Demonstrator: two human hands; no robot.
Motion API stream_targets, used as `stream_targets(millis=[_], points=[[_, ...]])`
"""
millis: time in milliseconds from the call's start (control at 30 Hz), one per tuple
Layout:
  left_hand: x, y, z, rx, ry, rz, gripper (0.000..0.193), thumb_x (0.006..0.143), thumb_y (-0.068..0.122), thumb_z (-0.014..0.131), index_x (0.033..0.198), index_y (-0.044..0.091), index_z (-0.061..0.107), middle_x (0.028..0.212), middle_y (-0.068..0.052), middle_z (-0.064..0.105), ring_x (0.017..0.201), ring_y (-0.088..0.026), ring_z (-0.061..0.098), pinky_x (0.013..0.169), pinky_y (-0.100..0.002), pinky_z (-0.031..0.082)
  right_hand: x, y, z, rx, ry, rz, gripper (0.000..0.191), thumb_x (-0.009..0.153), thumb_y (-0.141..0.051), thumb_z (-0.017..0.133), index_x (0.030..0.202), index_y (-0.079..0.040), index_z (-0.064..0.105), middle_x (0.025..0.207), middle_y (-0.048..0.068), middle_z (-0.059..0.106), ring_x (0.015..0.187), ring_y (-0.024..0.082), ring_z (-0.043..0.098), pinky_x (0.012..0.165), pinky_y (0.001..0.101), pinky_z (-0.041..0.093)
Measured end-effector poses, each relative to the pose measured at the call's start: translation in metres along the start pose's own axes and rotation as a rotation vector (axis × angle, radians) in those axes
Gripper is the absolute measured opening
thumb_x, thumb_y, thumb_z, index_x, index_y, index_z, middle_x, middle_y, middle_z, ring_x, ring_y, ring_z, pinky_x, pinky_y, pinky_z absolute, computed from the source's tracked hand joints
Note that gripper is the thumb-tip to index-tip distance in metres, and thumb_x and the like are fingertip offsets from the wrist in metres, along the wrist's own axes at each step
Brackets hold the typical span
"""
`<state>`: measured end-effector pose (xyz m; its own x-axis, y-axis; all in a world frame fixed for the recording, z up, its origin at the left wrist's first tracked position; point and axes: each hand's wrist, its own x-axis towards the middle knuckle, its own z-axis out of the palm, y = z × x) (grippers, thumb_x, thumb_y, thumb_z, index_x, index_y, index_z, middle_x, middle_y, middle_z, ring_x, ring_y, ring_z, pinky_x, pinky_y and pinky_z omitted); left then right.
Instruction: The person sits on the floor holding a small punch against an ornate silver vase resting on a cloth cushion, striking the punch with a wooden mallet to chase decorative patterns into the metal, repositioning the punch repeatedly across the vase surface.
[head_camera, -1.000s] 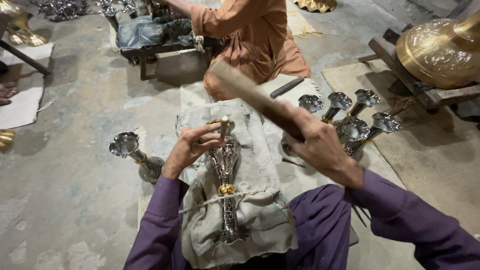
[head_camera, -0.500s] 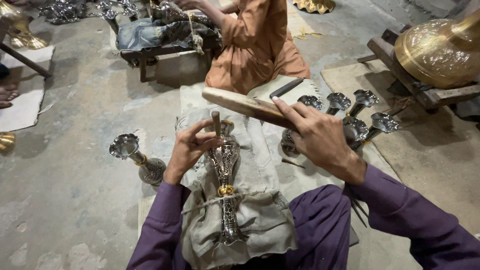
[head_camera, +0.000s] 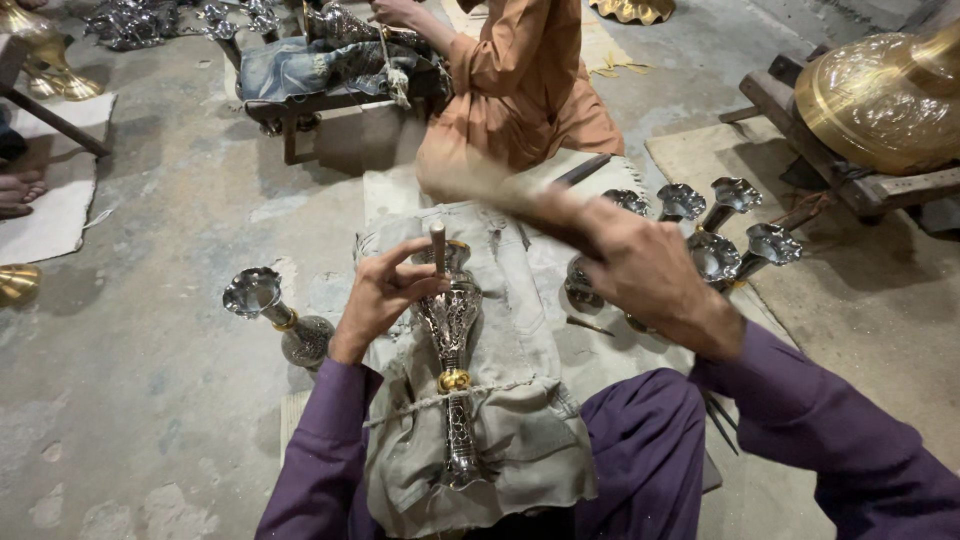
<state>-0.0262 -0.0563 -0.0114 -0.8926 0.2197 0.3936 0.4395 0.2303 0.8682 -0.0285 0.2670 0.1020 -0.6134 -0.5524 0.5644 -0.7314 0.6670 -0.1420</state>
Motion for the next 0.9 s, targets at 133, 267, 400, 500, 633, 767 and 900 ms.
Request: stream_targets(millis=[133, 267, 400, 500, 633, 767, 900], points=[[0.006, -0.001, -0.002, -0.150, -0.025, -0.044, 0.054, 0.089, -0.004, 0.072, 0.140, 0.003, 0.056, 0.104, -0.016, 0.080, 0.095, -0.018, 0.078, 0.084, -0.031, 0.066, -0.005, 0.004, -0.002, -0.121, -0.225, 0.143, 0.075, 0.079, -0.005, 0.063, 0.151, -0.023, 0.050, 0.099, 0.007, 0.069, 0.072, 0.026, 0.070, 0.060, 0.0416, 0.060], [0.009, 0.000, -0.006, -0.256, -0.060, -0.037, 0.055, 0.092, -0.008, 0.067, 0.145, 0.001, 0.054, 0.109, -0.018, 0.079, 0.099, -0.022, 0.079, 0.088, -0.034, 0.067, -0.011, 0.015, 0.006, -0.070, -0.278, 0.095, 0.069, 0.083, -0.014, 0.072, 0.148, -0.017, 0.051, 0.107, 0.016, 0.061, 0.078, 0.032, 0.067, 0.062, 0.0457, 0.058], [0.005, 0.000, -0.004, -0.238, -0.028, 0.003, 0.054, 0.092, -0.008, 0.068, 0.144, 0.000, 0.054, 0.113, -0.018, 0.078, 0.099, -0.023, 0.078, 0.089, -0.035, 0.067, -0.014, 0.021, 0.019, -0.257, -0.368, -0.038, 0.069, 0.080, -0.020, 0.075, 0.145, -0.027, 0.054, 0.108, 0.009, 0.061, 0.082, 0.027, 0.067, 0.064, 0.0420, 0.061], [0.003, -0.001, 0.000, -0.224, 0.035, -0.028, 0.054, 0.091, -0.006, 0.071, 0.143, 0.001, 0.054, 0.103, -0.018, 0.079, 0.095, -0.022, 0.078, 0.085, -0.034, 0.067, -0.011, 0.019, 0.019, -0.174, -0.262, -0.007, 0.070, 0.080, -0.017, 0.075, 0.146, -0.024, 0.053, 0.111, 0.009, 0.063, 0.079, 0.024, 0.067, 0.062, 0.0373, 0.061], [0.003, -0.002, 0.002, -0.195, 0.049, -0.011, 0.055, 0.091, -0.004, 0.072, 0.143, 0.002, 0.054, 0.103, -0.017, 0.079, 0.093, -0.021, 0.079, 0.082, -0.034, 0.067, 0.005, 0.015, 0.007, 0.050, -0.094, 0.070, 0.075, 0.084, -0.012, 0.073, 0.155, -0.014, 0.048, 0.114, 0.010, 0.065, 0.077, 0.022, 0.067, 0.064, 0.0338, 0.059], [0.003, -0.005, 0.001, -0.206, 0.050, -0.015, 0.053, 0.091, -0.004, 0.072, 0.141, 0.002, 0.055, 0.103, -0.017, 0.080, 0.094, -0.021, 0.079, 0.083, -0.034, 0.068, 0.022, 0.011, -0.002, -0.247, -0.244, -0.081, 0.070, 0.086, -0.013, 0.074, 0.151, -0.022, 0.050, 0.113, 0.003, 0.070, 0.073, 0.017, 0.067, 0.056, 0.0315, 0.059], [0.003, -0.006, 0.001, -0.200, 0.047, -0.005, 0.055, 0.091, -0.004, 0.071, 0.143, 0.002, 0.054, 0.103, -0.017, 0.079, 0.094, -0.021, 0.079, 0.083, -0.034, 0.068, 0.026, 0.002, -0.001, -0.146, -0.159, -0.041, 0.073, 0.082, -0.010, 0.073, 0.151, -0.016, 0.050, 0.110, 0.005, 0.069, 0.070, 0.017, 0.066, 0.056, 0.0305, 0.058]])
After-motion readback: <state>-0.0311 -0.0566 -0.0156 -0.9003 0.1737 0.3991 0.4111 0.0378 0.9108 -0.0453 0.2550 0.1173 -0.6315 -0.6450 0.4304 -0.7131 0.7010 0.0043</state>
